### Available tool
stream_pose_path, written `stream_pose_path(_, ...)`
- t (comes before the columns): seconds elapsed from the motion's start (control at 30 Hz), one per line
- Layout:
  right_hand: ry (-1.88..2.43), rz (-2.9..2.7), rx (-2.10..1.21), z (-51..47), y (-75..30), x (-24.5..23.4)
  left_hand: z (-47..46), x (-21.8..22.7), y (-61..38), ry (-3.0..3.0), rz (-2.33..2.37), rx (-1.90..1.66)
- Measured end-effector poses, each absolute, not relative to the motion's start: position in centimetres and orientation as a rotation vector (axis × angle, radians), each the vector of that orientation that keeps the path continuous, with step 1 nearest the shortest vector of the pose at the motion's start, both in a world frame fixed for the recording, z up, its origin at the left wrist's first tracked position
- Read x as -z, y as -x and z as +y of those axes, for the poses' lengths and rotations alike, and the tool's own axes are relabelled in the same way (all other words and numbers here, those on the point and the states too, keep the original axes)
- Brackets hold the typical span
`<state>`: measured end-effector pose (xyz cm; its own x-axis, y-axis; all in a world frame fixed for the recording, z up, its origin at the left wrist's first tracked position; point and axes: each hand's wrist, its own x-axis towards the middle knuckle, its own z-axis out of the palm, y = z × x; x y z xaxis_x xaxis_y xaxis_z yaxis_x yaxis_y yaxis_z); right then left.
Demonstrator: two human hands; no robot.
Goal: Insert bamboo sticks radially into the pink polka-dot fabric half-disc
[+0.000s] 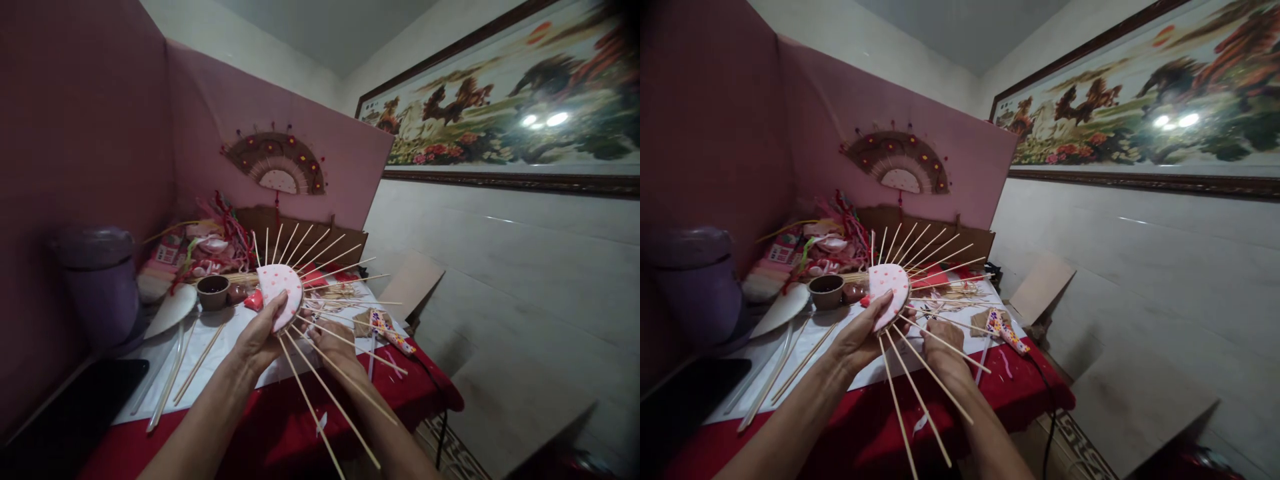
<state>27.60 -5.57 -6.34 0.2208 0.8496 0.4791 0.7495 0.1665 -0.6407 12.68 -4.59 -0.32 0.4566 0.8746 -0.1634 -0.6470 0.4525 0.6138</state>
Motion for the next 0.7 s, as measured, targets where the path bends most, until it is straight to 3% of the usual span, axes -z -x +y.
stream_pose_path(0.1,1.516,-1.67,-0.006,-7.0,-26.8,5.3,-4.0,0.7,-12.7,-0.466,0.558,-1.172)
stream_pose_path(0.17,1.376,-1.604,-0.161,-8.3,-26.0,5.1,-3.7,0.9,-12.8,-0.454,0.579,-1.292)
stream_pose_path(0.3,1.091,-1.174,-1.15,-10.7,-23.7,5.7,-3.7,1.0,-13.1,-0.432,0.548,-1.389)
stream_pose_path(0.37,0.926,-0.924,-1.41,-11.4,-22.4,5.9,-4.1,0.9,-13.5,-0.408,0.549,-1.4)
stream_pose_path(0.7,0.67,-0.657,-1.227,-10.1,-19.0,5.0,-5.6,1.9,-13.6,-0.507,0.656,-1.179)
